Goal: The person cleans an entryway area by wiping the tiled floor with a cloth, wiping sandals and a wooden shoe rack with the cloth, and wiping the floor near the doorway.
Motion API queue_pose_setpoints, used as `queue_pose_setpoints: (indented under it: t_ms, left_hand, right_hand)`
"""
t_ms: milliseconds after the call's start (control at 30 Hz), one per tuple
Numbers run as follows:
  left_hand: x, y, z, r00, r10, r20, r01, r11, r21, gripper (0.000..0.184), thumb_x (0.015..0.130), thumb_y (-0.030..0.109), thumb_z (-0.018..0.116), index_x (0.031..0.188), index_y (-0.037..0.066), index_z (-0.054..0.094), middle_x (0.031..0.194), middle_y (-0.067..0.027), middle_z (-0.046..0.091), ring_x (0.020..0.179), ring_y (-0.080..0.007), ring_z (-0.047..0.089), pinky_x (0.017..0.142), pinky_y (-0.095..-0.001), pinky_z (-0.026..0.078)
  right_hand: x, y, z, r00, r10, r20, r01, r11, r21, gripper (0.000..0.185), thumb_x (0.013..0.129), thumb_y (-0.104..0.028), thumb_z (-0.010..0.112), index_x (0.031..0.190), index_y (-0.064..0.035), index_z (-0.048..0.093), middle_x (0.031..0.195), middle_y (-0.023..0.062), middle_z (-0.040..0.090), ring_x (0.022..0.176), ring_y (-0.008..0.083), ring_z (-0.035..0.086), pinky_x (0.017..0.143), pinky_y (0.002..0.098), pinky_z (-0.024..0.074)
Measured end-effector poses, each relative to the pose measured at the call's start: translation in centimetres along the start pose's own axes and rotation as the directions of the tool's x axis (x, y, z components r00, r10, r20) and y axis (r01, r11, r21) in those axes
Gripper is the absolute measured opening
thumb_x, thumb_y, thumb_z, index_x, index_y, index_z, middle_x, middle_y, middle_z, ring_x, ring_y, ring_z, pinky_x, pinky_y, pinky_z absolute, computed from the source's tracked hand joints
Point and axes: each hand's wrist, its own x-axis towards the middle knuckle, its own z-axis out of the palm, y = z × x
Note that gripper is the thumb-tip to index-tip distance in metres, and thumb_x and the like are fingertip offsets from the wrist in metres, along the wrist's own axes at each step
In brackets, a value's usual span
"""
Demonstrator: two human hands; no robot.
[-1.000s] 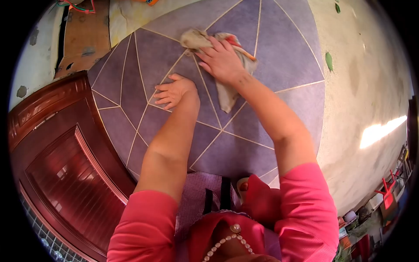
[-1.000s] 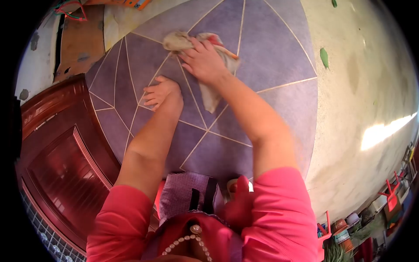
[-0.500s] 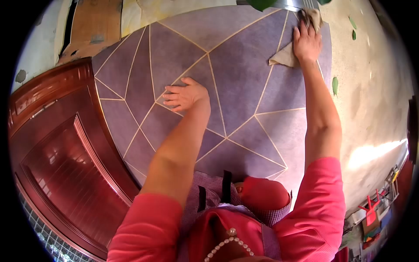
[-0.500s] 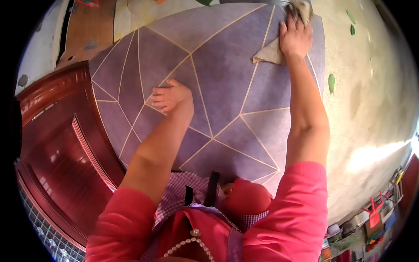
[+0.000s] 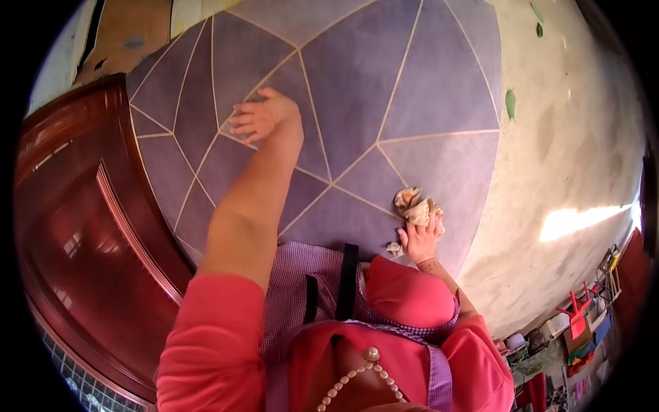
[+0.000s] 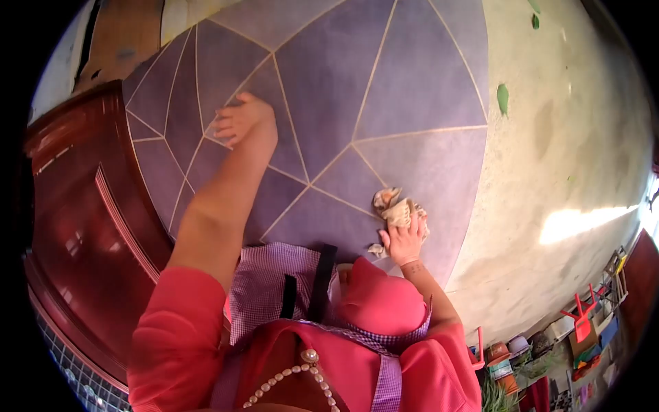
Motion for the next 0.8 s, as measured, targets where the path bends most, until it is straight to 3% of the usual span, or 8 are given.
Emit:
queue_pose_setpoints:
  t_ms: [267,300,333,400,500,633,733,800]
  left_hand:
    - [0.3,-0.8,-0.2,0.991,0.050,0.121,-0.039,0.996,-0.085,0.075,0.087,0.051,0.040,0.146,0.007,0.024,0.152,-0.0178,0.019,0.141,-0.0395,0.012,0.108,-0.0604,0.015]
    - [0.2,-1.8,-0.7,0.978,0.133,0.158,-0.120,0.989,-0.090,0.076,0.087,0.051,0.041,0.146,0.007,0.024,0.153,-0.0177,0.018,0.141,-0.0392,0.011,0.108,-0.0603,0.014]
    - [-0.2,-2.5,-1.4,0.957,0.220,0.191,-0.204,0.974,-0.100,0.076,0.087,0.051,0.042,0.146,0.007,0.023,0.153,-0.0177,0.016,0.141,-0.0388,0.009,0.108,-0.0603,0.014]
    - [0.5,-4.9,-2.2,0.855,0.465,0.230,-0.436,0.884,-0.167,0.078,0.087,0.051,0.046,0.146,0.006,0.022,0.153,-0.0185,0.014,0.142,-0.0384,0.008,0.109,-0.0589,0.014]
    - [3.6,-12.4,0.1,0.543,0.827,0.150,-0.760,0.559,-0.331,0.083,0.083,0.051,0.057,0.144,0.006,0.024,0.151,-0.0212,0.017,0.141,-0.0375,0.010,0.111,-0.0517,0.018]
    - [2.6,-24.4,-5.1,0.829,0.409,0.382,-0.390,0.912,-0.130,0.092,0.080,0.056,0.061,0.146,0.008,0.020,0.152,-0.0201,0.015,0.141,-0.0351,0.010,0.112,-0.0490,0.021]
    - [2.2,-32.1,-7.7,0.791,0.063,0.608,-0.056,0.998,-0.031,0.110,0.076,0.064,0.062,0.149,0.012,0.000,0.153,-0.0219,-0.004,0.142,-0.0342,-0.005,0.115,-0.0466,0.009]
    - [2.4,-35.6,-6.4,0.756,0.031,0.654,-0.016,0.999,-0.029,0.115,0.074,0.063,0.065,0.149,0.012,-0.005,0.153,-0.0224,-0.010,0.142,-0.0356,-0.011,0.115,-0.0467,0.006]
  right_hand:
    - [-3.0,0.5,1.3,0.975,-0.202,0.095,0.197,0.979,0.051,0.042,0.084,-0.050,0.054,0.111,-0.0195,0.065,0.121,0.0026,0.053,0.129,0.0340,0.030,0.106,0.0519,0.0195]
    - [-3.4,0.7,1.4,0.969,-0.187,0.162,0.179,0.982,0.065,0.042,0.084,-0.050,0.054,0.112,-0.0205,0.065,0.120,0.0025,0.054,0.130,0.0334,0.030,0.106,0.0521,0.0193]
    - [-3.4,0.7,1.4,0.976,-0.208,0.072,0.205,0.978,0.046,0.043,0.084,-0.051,0.054,0.112,-0.0211,0.065,0.118,0.0026,0.055,0.130,0.0327,0.030,0.107,0.0515,0.0191]
    - [-2.6,0.5,1.5,0.972,-0.222,-0.077,0.224,0.974,0.019,0.043,0.084,-0.052,0.053,0.112,-0.0213,0.065,0.115,0.0032,0.057,0.130,0.0321,0.031,0.107,0.0515,0.0200]
    - [-1.3,1.0,1.0,0.976,-0.174,-0.132,0.176,0.984,-0.001,0.044,0.085,-0.051,0.052,0.113,-0.0202,0.065,0.116,0.0050,0.057,0.129,0.0332,0.034,0.106,0.0529,0.0232]
    - [3.7,2.6,0.0,0.969,0.018,-0.248,-0.044,0.994,-0.100,0.046,0.088,-0.049,0.049,0.125,-0.0209,0.058,0.126,0.0082,0.053,0.128,0.0359,0.036,0.104,0.0547,0.0260]
    - [8.9,4.5,0.2,0.917,0.214,-0.338,-0.282,0.945,-0.167,0.051,0.092,-0.050,0.041,0.134,-0.0233,0.049,0.135,0.0076,0.048,0.131,0.0355,0.034,0.104,0.0537,0.0258]
    - [12.2,4.1,0.2,0.831,0.346,-0.436,-0.418,0.905,-0.080,0.052,0.093,-0.051,0.039,0.135,-0.0224,0.047,0.138,0.0068,0.046,0.132,0.0354,0.033,0.105,0.0526,0.0260]
